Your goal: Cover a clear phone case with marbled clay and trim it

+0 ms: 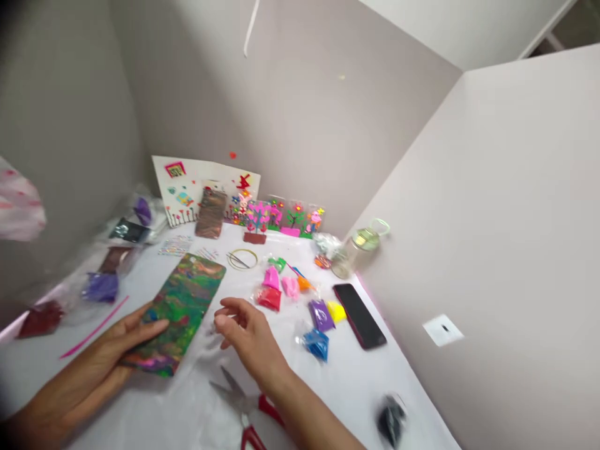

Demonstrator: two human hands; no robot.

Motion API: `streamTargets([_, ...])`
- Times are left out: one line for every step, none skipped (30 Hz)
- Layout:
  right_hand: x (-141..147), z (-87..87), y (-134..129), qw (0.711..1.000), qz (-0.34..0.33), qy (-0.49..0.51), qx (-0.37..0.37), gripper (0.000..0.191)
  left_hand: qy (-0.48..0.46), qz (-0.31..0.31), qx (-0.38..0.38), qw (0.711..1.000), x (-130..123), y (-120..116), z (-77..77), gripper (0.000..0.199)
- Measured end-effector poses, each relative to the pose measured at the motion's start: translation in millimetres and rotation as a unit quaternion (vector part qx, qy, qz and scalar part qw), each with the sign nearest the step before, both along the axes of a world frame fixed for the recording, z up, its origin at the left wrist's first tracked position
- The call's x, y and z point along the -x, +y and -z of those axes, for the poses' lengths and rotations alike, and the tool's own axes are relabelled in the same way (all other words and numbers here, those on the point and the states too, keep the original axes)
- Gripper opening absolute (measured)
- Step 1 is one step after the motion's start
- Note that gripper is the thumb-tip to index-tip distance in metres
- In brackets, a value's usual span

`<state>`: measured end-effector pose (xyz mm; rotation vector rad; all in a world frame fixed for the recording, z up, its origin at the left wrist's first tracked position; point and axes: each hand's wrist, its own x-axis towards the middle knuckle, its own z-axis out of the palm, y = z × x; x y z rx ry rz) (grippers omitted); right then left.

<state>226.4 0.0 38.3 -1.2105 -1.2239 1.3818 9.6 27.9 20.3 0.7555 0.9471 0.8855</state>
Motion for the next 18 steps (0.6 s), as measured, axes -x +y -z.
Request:
streamTargets([9,6.8,14,0.999,-0.025,0.044,0.013,0.05,-0.011,0.005,0.003,1.0,1,2,3.4,0.061])
streamTargets([17,12.8,24,0.995,-0.048,0.082,0.03,0.049,-0.015,0.009,0.002,1.0,2,3,6.9,0.063])
streamTargets([22,17.8,32,0.99,-0.068,0.112,0.045,0.047,-0.017,0.011,0.0,1.0,3,5,10.0,0.064])
streamTargets([26,21.9,39,0.987,-0.081,0.131,0.055,0.045,-0.019,0.013,-0.002,1.0,4,7,12.7,0.065])
streamTargets([28,25.3,43,0.984,-0.088,0.144,0.061,0.044,-0.021,0.011,-0.002,1.0,5,9,14.8,0.064])
streamTargets([29,28.2,47,0.982,-0.093,0.154,0.065,0.044,-0.025,0.002,0.001,1.0,6,11,16.4,0.061])
streamTargets([28,30.9,50,0.98,-0.097,0.161,0.068,0.044,-0.031,-0.014,0.004,0.999,7,13,17.4,0.057])
streamTargets([27,33.5,52,0.978,-0.099,0.169,0.071,0.044,-0.038,-0.038,0.009,0.999,8,14,18.2,0.052])
streamTargets([26,36.1,54,0.976,-0.1,0.177,0.076,0.044,-0.043,-0.064,0.014,0.997,9,16,18.9,0.049])
streamTargets([24,38.8,56,0.974,-0.099,0.184,0.083,0.044,-0.048,-0.088,0.02,0.995,10,17,19.6,0.047])
streamTargets([23,41.7,58,0.972,-0.099,0.192,0.091,0.044,-0.055,-0.102,0.028,0.993,10,19,20.6,0.045])
streamTargets([22,44.5,59,0.969,-0.098,0.201,0.101,0.045,-0.061,-0.104,0.037,0.992,10,20,21.8,0.044])
streamTargets([21,47.4,60,0.966,-0.098,0.211,0.115,0.045,-0.066,-0.097,0.051,0.992,10,21,23.2,0.042])
streamTargets([21,50.1,60,0.961,-0.1,0.221,0.129,0.046,-0.071,-0.086,0.066,0.992,9,22,24.7,0.041])
streamTargets([21,52.6,60,0.957,-0.101,0.231,0.143,0.046,-0.078,-0.075,0.079,0.991,8,22,26.1,0.04])
streamTargets([21,54.8,60,0.953,-0.103,0.239,0.154,0.047,-0.086,-0.068,0.092,0.99,7,23,27.4,0.039])
streamTargets([21,56.9,60,0.95,-0.103,0.246,0.162,0.048,-0.095,-0.069,0.105,0.987,6,23,28.3,0.039])
streamTargets([21,58.8,59,0.947,-0.103,0.253,0.167,0.049,-0.105,-0.076,0.117,0.985,5,24,28.9,0.039])
